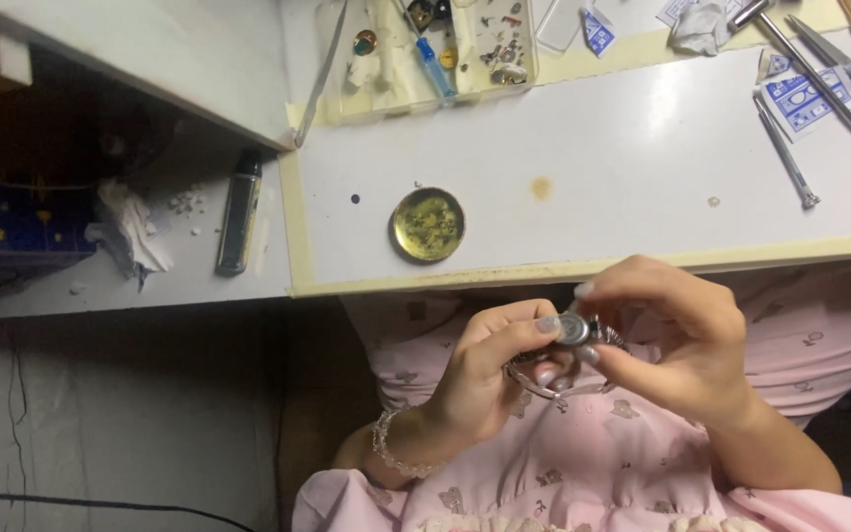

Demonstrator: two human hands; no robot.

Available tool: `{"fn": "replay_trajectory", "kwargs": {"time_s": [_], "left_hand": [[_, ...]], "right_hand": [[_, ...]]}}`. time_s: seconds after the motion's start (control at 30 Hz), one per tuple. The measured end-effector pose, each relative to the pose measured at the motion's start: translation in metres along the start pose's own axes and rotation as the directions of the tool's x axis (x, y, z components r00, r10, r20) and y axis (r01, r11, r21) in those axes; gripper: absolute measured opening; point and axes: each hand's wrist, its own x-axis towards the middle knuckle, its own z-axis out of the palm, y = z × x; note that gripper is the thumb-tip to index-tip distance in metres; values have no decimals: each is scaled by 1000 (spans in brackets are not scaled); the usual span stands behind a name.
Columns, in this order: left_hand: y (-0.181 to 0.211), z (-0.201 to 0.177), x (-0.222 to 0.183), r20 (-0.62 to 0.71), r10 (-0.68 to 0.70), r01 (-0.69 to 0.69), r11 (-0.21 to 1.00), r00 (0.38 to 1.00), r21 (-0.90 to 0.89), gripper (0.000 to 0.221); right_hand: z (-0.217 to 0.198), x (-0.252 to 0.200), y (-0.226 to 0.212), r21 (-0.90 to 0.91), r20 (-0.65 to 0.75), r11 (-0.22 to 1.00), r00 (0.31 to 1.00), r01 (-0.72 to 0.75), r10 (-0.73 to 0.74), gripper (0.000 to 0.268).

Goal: The person works at a watch repair bench on a metal wristwatch, using a small hammer and a punch tool to tap and adjust the watch band links. They pick up small pins and parts from a small dish, reposition the watch, and press components into place by hand.

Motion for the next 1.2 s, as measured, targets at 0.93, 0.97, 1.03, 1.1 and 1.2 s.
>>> {"fn": "replay_trajectory", "kwargs": {"time_s": [0.93, 0.97, 1.03, 1.1, 1.2], "left_hand": [[-8, -28, -8, 124, 156, -188, 931, 980, 314, 12], [-8, -28, -9, 124, 187, -221, 892, 975, 395, 9], [-5, -22, -18, 132, 252, -283, 786, 959, 550, 8], [-2, -17, -27, 147, 314, -325, 652, 938, 685, 8], [0, -14, -36, 317, 370, -457, 396, 873, 797, 8]], "right_hand": [[-2, -9, 14, -206, 63, 968, 989, 144, -134, 41], [-4, -9, 16, -96, 101, 990, 990, 103, -93, 42], [-17, -20, 37, -1, 130, 1000, 991, -17, 17, 46], [-18, -20, 37, 90, 167, 986, 978, -143, 126, 49], [-6, -11, 16, -59, 347, 998, 936, -31, 50, 10]]}}
